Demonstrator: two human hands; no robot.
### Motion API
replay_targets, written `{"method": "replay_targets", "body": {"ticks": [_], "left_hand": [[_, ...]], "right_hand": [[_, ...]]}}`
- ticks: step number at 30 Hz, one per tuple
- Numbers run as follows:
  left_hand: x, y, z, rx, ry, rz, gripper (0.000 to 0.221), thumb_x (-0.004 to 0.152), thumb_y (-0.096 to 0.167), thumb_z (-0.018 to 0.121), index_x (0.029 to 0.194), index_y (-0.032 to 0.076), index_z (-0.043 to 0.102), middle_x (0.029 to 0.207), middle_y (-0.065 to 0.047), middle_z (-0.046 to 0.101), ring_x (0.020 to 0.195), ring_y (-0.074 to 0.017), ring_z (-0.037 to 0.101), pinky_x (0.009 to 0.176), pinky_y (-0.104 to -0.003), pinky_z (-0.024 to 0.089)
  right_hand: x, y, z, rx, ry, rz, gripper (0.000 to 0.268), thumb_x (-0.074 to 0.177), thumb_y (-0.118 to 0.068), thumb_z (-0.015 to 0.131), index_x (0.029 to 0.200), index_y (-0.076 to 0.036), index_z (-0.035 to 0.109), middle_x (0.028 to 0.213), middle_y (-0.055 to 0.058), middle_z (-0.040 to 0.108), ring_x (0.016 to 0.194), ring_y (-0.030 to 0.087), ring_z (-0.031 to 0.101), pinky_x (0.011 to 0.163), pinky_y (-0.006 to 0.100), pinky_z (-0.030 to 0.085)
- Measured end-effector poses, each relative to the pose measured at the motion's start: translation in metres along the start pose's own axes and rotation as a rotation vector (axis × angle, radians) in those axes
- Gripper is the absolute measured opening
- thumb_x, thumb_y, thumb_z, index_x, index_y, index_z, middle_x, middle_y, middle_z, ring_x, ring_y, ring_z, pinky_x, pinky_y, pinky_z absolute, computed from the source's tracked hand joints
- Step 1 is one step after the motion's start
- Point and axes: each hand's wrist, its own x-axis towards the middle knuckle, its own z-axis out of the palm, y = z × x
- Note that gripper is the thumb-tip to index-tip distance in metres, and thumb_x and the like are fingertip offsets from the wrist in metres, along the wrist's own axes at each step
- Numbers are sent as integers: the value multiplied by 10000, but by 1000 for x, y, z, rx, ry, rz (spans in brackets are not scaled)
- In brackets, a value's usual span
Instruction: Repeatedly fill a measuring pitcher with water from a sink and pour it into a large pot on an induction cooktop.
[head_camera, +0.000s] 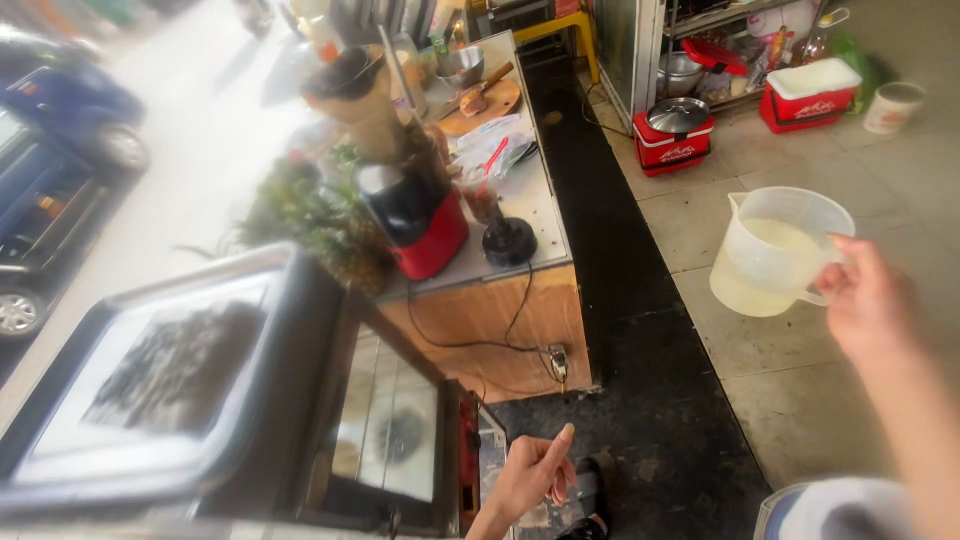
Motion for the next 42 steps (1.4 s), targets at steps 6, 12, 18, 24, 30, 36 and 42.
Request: {"method": "replay_targets", "body": {"ticks": [6,12,18,24,30,36,42], "left_hand": [[199,22,-16,-48,-92,-7,630,1068,487,484,738,12,733,453,-38,554,355,-104,475,373,-264,350],[349,132,-15,-5,-72,270,522,1179,434,533,901,65,776,535,65,406,560,-32,382,525,-240,337],[533,204,11,-15,-83,309,477,1200,367,526,957,37,771,543,18,456,534,-62,424,504,-249,369],[720,237,54,-157,-114,51,470,1098,274,542,1519,68,513,714,-18,654,541,-91,585,499,-250,510],[876,239,83,-163,-186,-155,525,1090,263,482,1578,73,440,756,-120,733,659,-173,733,612,-285,610],[1057,274,117,-138,-369,-104,816,1005,170,723,1660,212,237,1320,-224,616,1104,-183,703,928,-341,614],[1225,362,127,-115,-357,-137,1108,895,211,810,1653,360,17,1537,-235,499,1060,-238,732,929,-370,610]], "right_hand": [[145,6,51,19,108,-10,184,967,-155,773,988,-112,595,830,-45,550,741,94,542,749,272,448],[377,122,149,-26,-188,129,182,1076,-241,694,966,-135,596,839,-29,571,781,94,586,844,270,524],[563,168,152,7,-259,157,154,1069,-216,706,989,-108,630,841,-28,573,776,101,577,816,282,516],[759,53,3,-38,-115,7,131,1062,-191,717,1011,-82,664,843,-27,575,771,107,568,789,295,509],[888,-19,44,-70,9,-22,160,950,-170,783,998,-74,664,836,-42,567,732,92,522,713,284,475],[1087,-21,43,-63,9,-58,192,930,-179,800,958,-77,640,778,-59,512,683,74,442,654,249,375],[1256,-24,72,-102,19,-48,170,912,-199,771,879,-68,669,680,-62,446,651,73,422,627,252,346]]}}
